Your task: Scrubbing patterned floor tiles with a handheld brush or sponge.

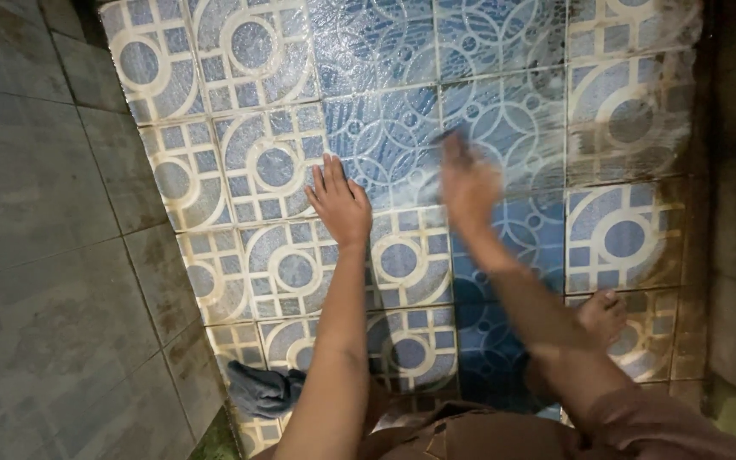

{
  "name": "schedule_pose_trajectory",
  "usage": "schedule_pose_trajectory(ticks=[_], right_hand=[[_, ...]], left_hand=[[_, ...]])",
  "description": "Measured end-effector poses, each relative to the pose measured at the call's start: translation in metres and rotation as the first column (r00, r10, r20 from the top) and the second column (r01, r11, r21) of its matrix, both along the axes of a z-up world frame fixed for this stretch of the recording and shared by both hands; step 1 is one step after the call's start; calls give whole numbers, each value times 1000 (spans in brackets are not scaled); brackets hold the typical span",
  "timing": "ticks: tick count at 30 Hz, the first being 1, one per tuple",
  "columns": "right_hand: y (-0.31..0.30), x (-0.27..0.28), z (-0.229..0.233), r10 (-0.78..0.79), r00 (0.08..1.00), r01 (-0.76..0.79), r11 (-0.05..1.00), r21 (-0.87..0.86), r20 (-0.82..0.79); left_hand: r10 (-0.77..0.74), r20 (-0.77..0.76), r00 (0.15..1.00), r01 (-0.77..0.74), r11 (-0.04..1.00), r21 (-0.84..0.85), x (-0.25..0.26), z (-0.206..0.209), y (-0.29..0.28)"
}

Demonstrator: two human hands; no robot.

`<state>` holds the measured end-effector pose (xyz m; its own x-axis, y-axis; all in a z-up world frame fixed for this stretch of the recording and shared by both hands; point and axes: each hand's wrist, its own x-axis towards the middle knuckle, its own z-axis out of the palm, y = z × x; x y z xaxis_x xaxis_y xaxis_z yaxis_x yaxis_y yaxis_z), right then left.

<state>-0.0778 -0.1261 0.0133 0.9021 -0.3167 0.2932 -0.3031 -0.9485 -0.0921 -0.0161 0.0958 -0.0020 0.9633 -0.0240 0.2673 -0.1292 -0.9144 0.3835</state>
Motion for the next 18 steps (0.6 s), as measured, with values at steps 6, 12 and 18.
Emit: schedule_pose_trajectory(ticks=[6, 12, 18], right_hand=[[18, -16, 4, 347, 937, -343, 937, -72, 52], [-149, -43, -16, -241, 970, 242, 960, -139, 24], [-65, -15, -71, -279, 957, 276, 960, 53, 73]], left_hand=[[0, 12, 1000, 0, 1000, 5, 0, -4, 1], [-42, -12, 999, 42, 999, 34, -1, -1, 4], [6, -17, 1000, -6, 1000, 13, 0, -4, 1]])
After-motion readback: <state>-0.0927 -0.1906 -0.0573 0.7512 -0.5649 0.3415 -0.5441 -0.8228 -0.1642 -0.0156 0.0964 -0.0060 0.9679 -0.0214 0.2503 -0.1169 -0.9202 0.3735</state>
